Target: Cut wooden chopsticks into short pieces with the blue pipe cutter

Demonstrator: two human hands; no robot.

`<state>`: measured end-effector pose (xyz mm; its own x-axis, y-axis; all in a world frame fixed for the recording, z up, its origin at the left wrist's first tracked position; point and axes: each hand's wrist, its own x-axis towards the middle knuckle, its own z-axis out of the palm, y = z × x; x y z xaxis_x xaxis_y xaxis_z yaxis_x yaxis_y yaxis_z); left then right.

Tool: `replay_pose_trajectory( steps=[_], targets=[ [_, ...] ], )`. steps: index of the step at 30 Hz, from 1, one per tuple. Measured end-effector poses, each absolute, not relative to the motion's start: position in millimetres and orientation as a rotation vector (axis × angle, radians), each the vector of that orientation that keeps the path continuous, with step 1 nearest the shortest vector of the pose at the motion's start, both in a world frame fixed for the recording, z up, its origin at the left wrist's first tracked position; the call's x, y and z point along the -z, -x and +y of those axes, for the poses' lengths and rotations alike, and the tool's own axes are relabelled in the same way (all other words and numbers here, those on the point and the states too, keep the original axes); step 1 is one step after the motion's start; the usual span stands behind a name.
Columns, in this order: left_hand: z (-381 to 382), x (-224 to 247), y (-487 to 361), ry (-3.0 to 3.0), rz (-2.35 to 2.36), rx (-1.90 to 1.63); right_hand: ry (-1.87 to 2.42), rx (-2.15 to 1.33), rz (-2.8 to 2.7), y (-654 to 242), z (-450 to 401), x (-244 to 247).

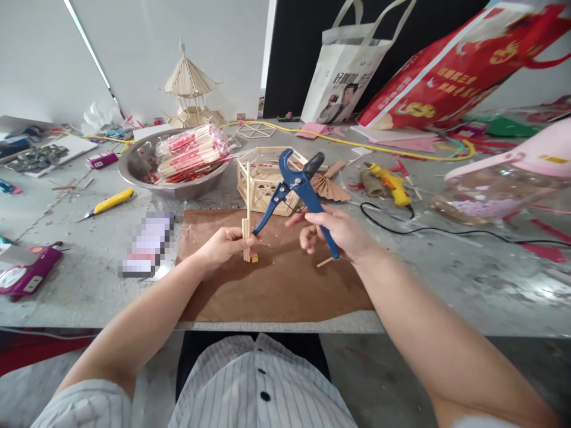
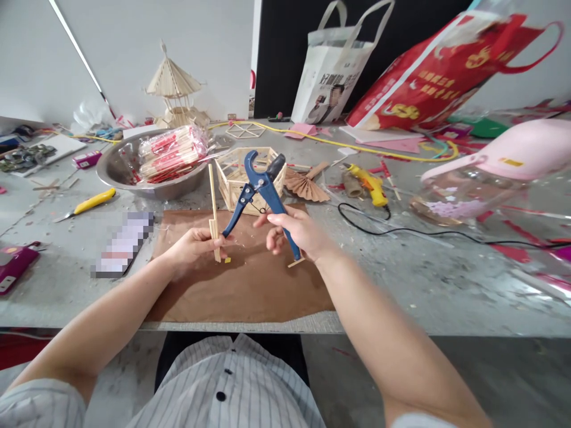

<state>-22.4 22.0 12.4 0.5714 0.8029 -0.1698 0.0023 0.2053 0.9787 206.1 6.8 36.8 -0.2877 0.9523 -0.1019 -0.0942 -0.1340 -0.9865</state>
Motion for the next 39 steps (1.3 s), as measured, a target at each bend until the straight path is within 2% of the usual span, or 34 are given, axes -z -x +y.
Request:
replay_pose_trajectory(
  steps=[5, 10, 13, 15, 20, 24, 28, 39],
  targets=[
    [13, -20, 15, -1.339, 0.835, -0.594, 0.72, -1.648, -1.15, -194, 13, -19],
    [9, -19, 9, -1.418, 0.792, -0.522, 0.661, -1.64, -1.201, -180, 5, -13],
    [13, -14, 11, -1.569, 0.842, -0.568, 0.758, -1.466, -1.252, -180, 2, -11],
    [19, -10, 16, -1.758, 1.016, -0.717, 0.905, -1.281, -1.302, -185, 2, -10],
    [31, -6, 31, -2.171, 1.498, -0.883, 1.454, -0.524, -1.593, -199, 4, -5],
    [30, -9, 33, -2.302, 1.577, -0.908, 1.48, -0.148, -1.841, -197, 4, -3],
    [29, -10, 31, -2.365, 1.583, -0.911, 1.459, -0.01, -1.933, -193, 4, 1],
    [26, -3, 24, -2.522, 1.487, -0.778, 1.37, 0.018, -2.187, -181, 1, 11]
  ],
)
